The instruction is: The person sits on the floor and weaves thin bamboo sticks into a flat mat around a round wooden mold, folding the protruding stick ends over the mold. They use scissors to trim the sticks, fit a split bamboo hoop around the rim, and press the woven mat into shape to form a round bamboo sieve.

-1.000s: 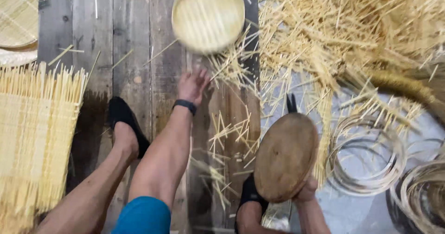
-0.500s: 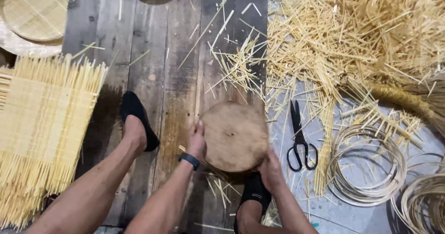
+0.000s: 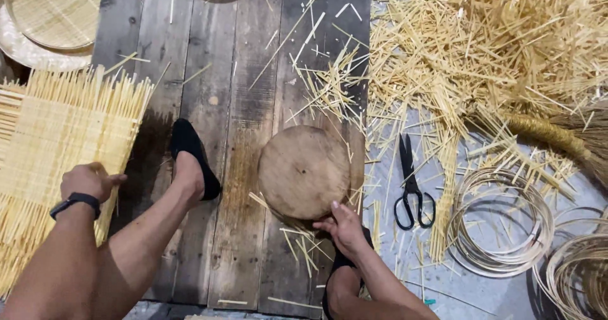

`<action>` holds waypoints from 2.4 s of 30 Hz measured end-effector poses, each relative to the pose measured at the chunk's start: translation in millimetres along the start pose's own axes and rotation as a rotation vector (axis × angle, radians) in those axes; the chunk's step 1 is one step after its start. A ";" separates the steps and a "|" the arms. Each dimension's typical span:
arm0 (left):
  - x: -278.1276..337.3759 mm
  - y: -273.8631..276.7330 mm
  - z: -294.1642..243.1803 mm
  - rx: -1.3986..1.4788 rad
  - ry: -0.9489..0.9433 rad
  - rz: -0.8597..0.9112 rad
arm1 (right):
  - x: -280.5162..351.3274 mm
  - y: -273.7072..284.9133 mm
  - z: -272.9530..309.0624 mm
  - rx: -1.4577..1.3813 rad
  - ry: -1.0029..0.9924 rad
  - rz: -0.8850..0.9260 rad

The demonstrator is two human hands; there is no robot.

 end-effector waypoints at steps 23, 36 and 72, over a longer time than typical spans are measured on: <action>357.0 -115.9 -306.3 -0.105 -1.527 -0.275 | 9.7 36.5 147.4 0.274 0.082 -0.118; 228.8 -91.8 -308.8 0.435 -0.791 -0.262 | 46.2 26.8 194.0 0.922 0.452 -0.526; 310.8 -60.6 -371.4 -0.085 -1.251 0.120 | 145.5 208.9 242.9 1.489 0.344 -1.223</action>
Point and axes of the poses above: each hand's wrist, its own x-axis away from the middle knuckle, its own y-axis out of the back of the hand, z = x × y, the point moved 8 cm from there along -x, towards the middle knuckle, and after that the axes turned 1 degree about z, right-handed, at the moved point
